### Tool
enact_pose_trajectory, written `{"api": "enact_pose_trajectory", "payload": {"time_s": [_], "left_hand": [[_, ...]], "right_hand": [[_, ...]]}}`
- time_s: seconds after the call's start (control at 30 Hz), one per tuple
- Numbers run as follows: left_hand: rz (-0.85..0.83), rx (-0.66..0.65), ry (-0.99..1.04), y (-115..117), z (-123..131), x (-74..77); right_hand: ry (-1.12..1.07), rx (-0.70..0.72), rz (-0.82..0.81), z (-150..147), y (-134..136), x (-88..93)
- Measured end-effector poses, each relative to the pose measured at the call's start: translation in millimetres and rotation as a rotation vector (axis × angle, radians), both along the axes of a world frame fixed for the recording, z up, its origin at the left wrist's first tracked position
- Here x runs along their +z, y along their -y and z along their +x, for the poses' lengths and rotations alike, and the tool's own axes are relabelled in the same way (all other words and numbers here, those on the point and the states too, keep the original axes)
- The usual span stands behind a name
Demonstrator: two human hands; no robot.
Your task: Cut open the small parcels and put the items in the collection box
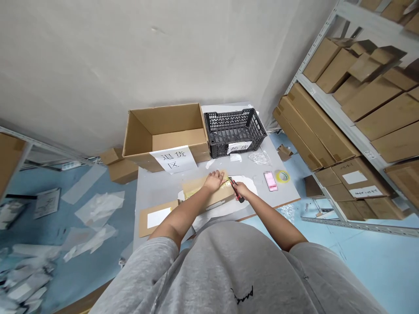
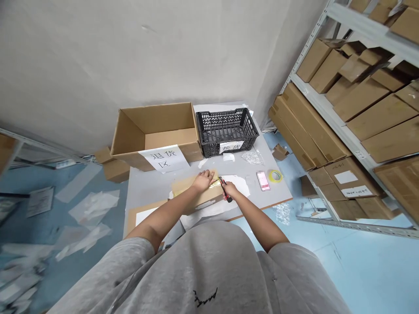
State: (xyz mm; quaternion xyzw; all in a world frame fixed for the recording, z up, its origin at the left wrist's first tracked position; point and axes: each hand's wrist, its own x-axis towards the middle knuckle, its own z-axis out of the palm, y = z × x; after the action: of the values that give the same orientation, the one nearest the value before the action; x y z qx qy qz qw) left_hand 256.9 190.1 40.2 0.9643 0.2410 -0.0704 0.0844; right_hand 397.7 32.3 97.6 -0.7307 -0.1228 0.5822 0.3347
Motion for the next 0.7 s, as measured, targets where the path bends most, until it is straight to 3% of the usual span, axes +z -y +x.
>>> {"api": "enact_pose_trajectory", "payload": {"time_s": [0.27, 0.5, 0.7], "left_hand": [[-0.044, 0.025, 0.000, 1.9, 1.4, 2.2], [-0.082, 0.081, 0.016, 5.2, 6.6, 0.3], [-0.099, 0.118, 0.025, 14.4, 5.2, 8.2]], "right_hand": [[-0.034, -0.127, -0.009, -18.4, 4.3, -1.6], [0.122, -0.085, -0.061, -25.4, -2.2, -6.8], [0.084, -0.126, -0.028, -34.4, -6.0, -7.8]]}}
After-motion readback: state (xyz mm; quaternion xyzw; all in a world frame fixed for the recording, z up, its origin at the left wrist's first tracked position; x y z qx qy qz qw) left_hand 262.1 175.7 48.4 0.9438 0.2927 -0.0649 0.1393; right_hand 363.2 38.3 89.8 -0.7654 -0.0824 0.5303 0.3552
